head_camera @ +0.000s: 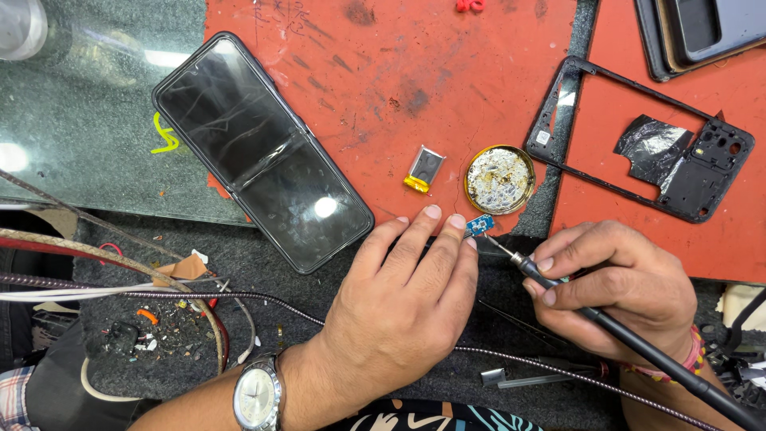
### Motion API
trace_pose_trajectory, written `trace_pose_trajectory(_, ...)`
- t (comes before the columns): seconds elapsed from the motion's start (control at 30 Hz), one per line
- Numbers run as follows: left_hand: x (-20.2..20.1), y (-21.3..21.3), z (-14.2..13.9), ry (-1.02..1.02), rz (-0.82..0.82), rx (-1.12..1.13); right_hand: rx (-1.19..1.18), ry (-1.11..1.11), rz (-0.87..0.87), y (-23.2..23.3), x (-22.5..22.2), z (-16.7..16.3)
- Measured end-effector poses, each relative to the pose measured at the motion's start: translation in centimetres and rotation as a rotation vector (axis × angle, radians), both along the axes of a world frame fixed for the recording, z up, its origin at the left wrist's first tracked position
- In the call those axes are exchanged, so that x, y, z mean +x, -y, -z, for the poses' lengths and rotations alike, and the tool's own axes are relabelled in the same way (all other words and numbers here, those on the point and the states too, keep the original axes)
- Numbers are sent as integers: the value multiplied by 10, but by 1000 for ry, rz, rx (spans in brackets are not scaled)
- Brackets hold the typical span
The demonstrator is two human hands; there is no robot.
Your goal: The person uses a soldering iron to apply solder to a small blue circuit board and a small yellow component on a cluttered workbench. They handle the components with their hands and the soldering iron, occasionally dipping the iron into a tin of solder.
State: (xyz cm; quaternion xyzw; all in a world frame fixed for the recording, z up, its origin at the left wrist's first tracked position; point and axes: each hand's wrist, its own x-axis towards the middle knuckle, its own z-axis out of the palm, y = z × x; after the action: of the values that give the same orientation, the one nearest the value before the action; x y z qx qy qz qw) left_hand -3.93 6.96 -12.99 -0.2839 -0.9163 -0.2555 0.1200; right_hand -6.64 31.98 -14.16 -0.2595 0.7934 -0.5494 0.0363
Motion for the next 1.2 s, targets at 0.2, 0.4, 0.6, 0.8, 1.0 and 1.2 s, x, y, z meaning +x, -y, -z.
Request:
trace_pose_trajectory(0.2, 0, 1, 0, 2, 2, 0, 14, -14, -22, 0, -1, 0)
trace_pose_trajectory(0.4, 0, 0, 0, -2, 1, -1, 21, -13, -26, 0, -1, 0)
trace_pose_trajectory(0.6, 0, 1, 0, -3, 0, 0, 23, -6, -21, -1, -1, 0)
trace_pose_trajectory(0.8, 0, 0, 0, -1, -3, 2, 12, -6, -16, -1, -1, 1)
trace_pose_trajectory(1.0, 1, 0, 0, 1, -4, 4, 5, -1, -15, -1, -1, 0)
trace_pose_trajectory(1.2, 1, 0, 0, -2, -1, -4, -10, 10, -34, 0, -2, -1)
